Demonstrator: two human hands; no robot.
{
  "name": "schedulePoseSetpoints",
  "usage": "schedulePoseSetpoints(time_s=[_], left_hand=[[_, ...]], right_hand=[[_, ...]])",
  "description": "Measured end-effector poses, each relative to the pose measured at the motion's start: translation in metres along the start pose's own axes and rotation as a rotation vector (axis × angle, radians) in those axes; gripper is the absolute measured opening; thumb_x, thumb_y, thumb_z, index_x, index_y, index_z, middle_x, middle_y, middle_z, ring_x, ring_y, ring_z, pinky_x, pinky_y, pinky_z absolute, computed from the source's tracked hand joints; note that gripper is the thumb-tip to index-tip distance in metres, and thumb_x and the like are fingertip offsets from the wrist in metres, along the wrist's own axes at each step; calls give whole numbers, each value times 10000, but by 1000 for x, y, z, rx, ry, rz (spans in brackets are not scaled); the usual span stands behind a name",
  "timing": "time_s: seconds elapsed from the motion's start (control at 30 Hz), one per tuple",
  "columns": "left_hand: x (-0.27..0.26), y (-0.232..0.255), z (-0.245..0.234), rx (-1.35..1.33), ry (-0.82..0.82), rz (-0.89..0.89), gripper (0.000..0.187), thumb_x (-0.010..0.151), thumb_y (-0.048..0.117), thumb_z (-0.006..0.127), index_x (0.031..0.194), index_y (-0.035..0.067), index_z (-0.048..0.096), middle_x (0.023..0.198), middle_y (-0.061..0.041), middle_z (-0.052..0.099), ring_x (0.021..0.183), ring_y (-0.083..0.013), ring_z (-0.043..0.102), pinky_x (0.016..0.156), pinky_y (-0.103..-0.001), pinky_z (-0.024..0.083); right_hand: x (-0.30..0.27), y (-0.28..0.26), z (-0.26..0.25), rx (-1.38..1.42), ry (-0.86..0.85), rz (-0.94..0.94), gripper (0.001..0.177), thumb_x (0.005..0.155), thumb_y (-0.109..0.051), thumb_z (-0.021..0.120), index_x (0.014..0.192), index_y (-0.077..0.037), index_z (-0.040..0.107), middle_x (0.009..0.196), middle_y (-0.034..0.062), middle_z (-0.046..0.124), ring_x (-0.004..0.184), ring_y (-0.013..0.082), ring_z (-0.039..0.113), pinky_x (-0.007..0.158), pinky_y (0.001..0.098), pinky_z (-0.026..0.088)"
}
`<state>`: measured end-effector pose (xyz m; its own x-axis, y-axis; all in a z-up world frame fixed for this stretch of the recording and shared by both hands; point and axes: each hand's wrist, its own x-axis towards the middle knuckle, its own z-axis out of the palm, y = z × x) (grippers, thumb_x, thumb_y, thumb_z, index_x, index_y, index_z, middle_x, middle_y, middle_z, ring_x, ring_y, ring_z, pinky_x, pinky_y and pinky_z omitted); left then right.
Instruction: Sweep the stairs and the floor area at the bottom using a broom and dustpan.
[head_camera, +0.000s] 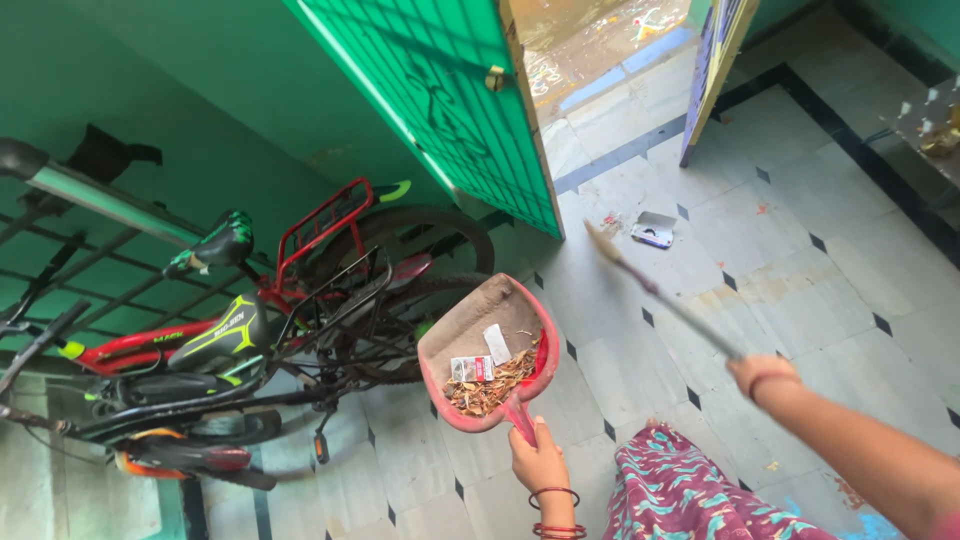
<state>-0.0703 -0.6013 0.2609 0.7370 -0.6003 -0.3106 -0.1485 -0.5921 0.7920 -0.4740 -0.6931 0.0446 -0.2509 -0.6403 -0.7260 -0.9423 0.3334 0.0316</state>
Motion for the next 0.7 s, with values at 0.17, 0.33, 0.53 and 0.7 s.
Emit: schedulePoseSetpoints(time_s=[0.17,0.33,0.53,0.7], left_hand=[[3,23,13,-48,-14,-101,320,905,315,707,987,24,604,610,-127,662,420,-208,615,412,-354,488],[8,33,26,-64,6,-89,313,899,307,714,1006,28,621,645,-115,676,421,-199,618,394,-343,497],[11,30,34,-24,-15,-5,301,880,302,715,963,26,630,706,-67,731,421,-191,644,415,-353,513],[12,34,41,2,-2,-32,322,900,317,712,984,21,616,611,-115,662,417,-206,629,420,-366,501]], right_hand=[[-59,-2,25,-205,-155,-197,501,1018,-588,386,1292,-307,698,1284,82,718,1194,280,694,1033,421,546],[-54,-65,15,-445,-277,-404,398,1049,-487,418,1304,-347,690,1287,49,694,1209,266,674,1006,420,557],[15,-91,-17,-129,-207,-165,377,1017,-444,537,1370,-401,665,1443,29,628,1301,244,621,1083,417,517],[1,-76,-95,-212,-178,-160,442,1056,-265,474,1463,-397,587,1442,35,654,1286,249,679,1052,444,566]])
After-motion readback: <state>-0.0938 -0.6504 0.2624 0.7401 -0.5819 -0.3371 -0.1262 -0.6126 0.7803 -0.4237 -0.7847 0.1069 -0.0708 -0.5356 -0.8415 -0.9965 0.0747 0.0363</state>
